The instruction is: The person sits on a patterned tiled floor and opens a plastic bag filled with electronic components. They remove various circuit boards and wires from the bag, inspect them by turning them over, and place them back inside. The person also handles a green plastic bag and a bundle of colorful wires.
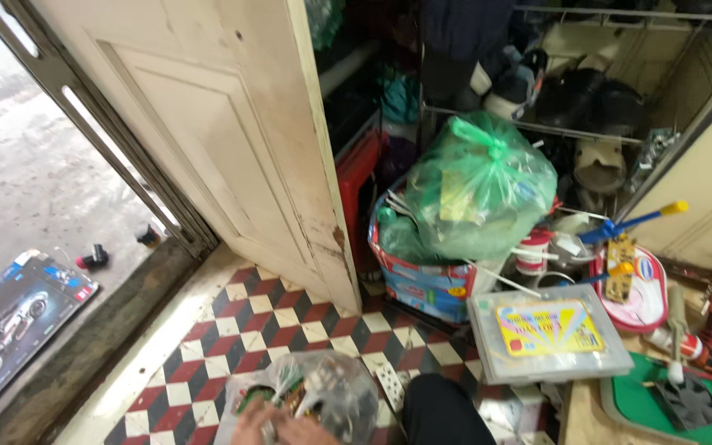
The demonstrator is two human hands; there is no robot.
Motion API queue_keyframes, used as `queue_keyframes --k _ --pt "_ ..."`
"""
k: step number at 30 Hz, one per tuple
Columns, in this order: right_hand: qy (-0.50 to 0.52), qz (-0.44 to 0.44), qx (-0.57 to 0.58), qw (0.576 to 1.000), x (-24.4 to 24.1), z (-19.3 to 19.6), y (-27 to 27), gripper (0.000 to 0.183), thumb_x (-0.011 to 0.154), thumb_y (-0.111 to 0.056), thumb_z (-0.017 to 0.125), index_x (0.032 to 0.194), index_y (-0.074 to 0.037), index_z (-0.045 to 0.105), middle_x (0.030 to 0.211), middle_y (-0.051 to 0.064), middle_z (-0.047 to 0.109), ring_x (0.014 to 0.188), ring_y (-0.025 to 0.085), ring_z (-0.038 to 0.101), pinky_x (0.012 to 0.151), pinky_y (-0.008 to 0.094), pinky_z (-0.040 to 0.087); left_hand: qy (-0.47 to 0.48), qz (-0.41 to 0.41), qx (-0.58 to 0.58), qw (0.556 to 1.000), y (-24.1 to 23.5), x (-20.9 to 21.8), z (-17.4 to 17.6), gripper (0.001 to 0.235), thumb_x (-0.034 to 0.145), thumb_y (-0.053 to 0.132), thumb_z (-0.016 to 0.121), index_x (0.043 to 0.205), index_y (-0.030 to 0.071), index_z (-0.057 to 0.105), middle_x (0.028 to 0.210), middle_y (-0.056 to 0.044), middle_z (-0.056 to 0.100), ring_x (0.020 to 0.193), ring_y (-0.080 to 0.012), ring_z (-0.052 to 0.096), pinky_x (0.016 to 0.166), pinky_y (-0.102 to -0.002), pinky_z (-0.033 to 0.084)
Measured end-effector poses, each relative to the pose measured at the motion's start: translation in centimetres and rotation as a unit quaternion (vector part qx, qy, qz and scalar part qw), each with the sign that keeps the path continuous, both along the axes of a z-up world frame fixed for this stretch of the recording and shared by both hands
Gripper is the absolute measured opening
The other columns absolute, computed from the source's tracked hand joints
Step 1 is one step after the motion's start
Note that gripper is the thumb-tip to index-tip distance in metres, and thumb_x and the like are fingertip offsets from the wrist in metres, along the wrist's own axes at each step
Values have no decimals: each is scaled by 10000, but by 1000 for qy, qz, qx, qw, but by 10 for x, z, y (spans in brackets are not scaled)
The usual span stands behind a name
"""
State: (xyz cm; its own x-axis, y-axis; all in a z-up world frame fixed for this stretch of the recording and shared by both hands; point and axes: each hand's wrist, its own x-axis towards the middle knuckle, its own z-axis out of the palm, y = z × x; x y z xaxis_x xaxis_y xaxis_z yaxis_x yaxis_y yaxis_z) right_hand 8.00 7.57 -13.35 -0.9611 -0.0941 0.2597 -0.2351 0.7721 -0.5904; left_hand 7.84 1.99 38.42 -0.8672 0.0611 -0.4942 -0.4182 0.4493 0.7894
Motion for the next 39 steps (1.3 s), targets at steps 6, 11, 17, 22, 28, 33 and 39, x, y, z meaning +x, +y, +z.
queue_keyframes --k 6,11,17,22,28,33,39 --pt "-114 -266 -149 945 122 179 128 263 877 -143 605 1110 -245 670 1062 78 708 879 354 697 785 510 519 -55 32 191 980 41 -88 -228 489 942 104 730 1431 97 719 1347 -142 753 1248 -267 682 1065 -420 513" --pt "-246 -340 -192 887 142 156 150 360 947 -252 679 1303 -242 731 1387 161 754 1333 398 714 1119 536 585 -33 10 267 963 45 -76 -222 543 979 70 691 1519 42 639 1194 -202 778 973 -359 837 874 -472 679" --pt "-252 -339 -186 887 123 220 120 590 959 -330 714 1528 -211 613 1491 200 695 1359 454 689 1120 592 566 -52 -43 293 954 60 -79 -198 440 1006 136 694 1440 129 620 960 -235 831 894 -337 861 823 -390 697" --pt "-87 -246 -110 959 80 245 71 211 1068 -274 595 1170 -245 777 1119 47 819 1173 313 769 927 439 628 -75 -72 280 954 55 -81 -243 377 1063 115 650 1440 135 640 1065 -211 825 995 -306 852 916 -426 685" --pt "-52 -180 35 982 -6 163 69 96 955 -120 660 1010 -75 725 899 147 736 930 388 726 812 505 605 32 -173 208 962 16 -78 -219 543 1101 89 416 1633 86 530 1377 -355 726 1349 -440 708 1133 -494 597" --pt "-119 -218 171 953 -37 123 96 519 959 -224 583 1407 34 613 1100 205 793 891 390 801 770 584 640 40 -125 184 974 -63 -91 -262 641 1056 163 534 1679 57 428 1099 -298 801 871 -298 827 777 -396 693" --pt "-41 -69 343 936 -37 41 103 181 902 -319 741 943 -145 711 859 108 716 982 358 666 940 586 489 100 13 197 975 -100 -85 -287 668 1028 82 584 1679 57 433 1125 -182 820 822 -143 768 742 -279 618"
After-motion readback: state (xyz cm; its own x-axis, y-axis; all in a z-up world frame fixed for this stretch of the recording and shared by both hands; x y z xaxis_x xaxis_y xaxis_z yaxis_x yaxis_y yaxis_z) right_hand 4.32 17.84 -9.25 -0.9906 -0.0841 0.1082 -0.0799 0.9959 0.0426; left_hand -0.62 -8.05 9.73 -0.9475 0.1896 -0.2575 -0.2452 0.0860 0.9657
